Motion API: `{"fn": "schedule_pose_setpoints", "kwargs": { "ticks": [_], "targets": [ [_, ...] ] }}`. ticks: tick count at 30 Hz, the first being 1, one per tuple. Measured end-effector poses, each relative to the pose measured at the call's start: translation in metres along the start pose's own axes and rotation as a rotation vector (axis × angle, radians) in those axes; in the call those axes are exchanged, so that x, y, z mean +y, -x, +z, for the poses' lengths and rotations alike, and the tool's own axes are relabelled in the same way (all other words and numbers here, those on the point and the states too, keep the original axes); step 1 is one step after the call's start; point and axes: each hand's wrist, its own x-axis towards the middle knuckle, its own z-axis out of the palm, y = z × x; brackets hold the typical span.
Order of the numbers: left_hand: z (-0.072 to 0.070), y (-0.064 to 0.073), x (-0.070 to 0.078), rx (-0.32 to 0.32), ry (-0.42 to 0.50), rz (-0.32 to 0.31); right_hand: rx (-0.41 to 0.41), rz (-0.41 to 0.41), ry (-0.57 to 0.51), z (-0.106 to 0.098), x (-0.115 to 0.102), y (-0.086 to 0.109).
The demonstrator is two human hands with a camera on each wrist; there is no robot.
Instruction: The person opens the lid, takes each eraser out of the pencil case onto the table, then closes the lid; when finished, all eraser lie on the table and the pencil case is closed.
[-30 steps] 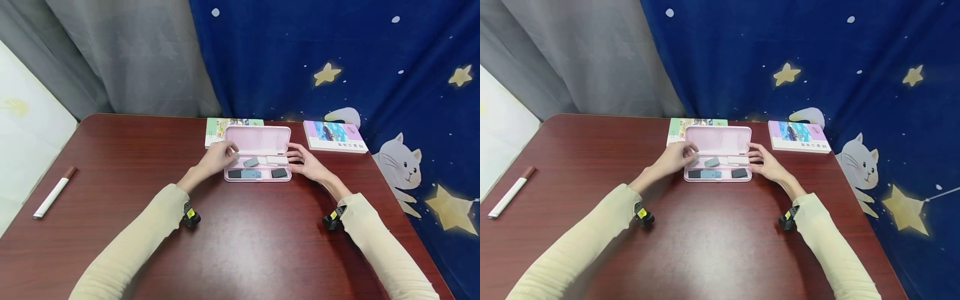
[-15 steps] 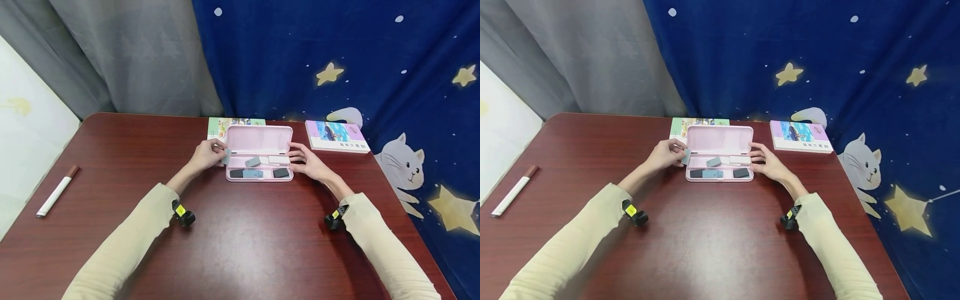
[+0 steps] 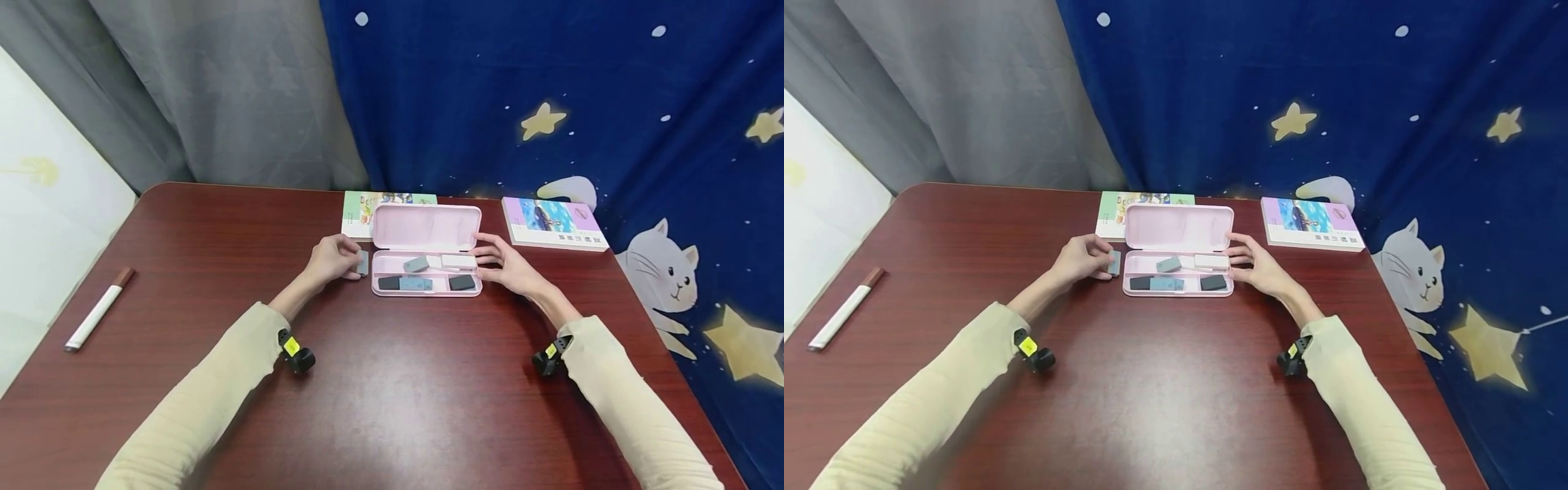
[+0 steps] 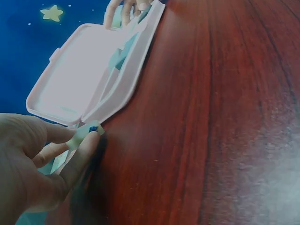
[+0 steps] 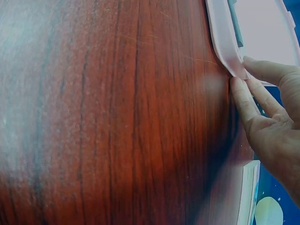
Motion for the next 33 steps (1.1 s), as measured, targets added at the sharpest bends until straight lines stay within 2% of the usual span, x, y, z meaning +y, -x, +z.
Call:
{"fn": "schedule_pose_setpoints", "kwargs": {
  "ticks": [3, 8, 11, 23, 33],
  "targets": [
    [0.0020, -0.0002, -0.0022, 0.008, -0.035, 0.022, 0.009, -0.006, -0.003, 0.0005, -0.0005, 0.0000],
    [0.0047, -0.0004, -0.0032, 0.037, -0.191, 0.087, 0.002, -0.013, 0.015, 0.0017, -0.0004, -0.0010],
    [0.0052, -0.0009, -0.0034, 0.043, -0.233, 0.095, 0.002, -0.006, 0.017, 0.0015, 0.0002, -0.0010],
    [0.0039, -0.0020, -0.0012, 0.029, -0.194, 0.052, -0.003, -0.006, 0.022, -0.0007, -0.0014, 0.0004],
    [0.0039, -0.0015, -0.0014, 0.033, -0.210, 0.066, 0.000, -0.015, 0.004, 0.0002, -0.0006, 0.0010]
  ]
}}
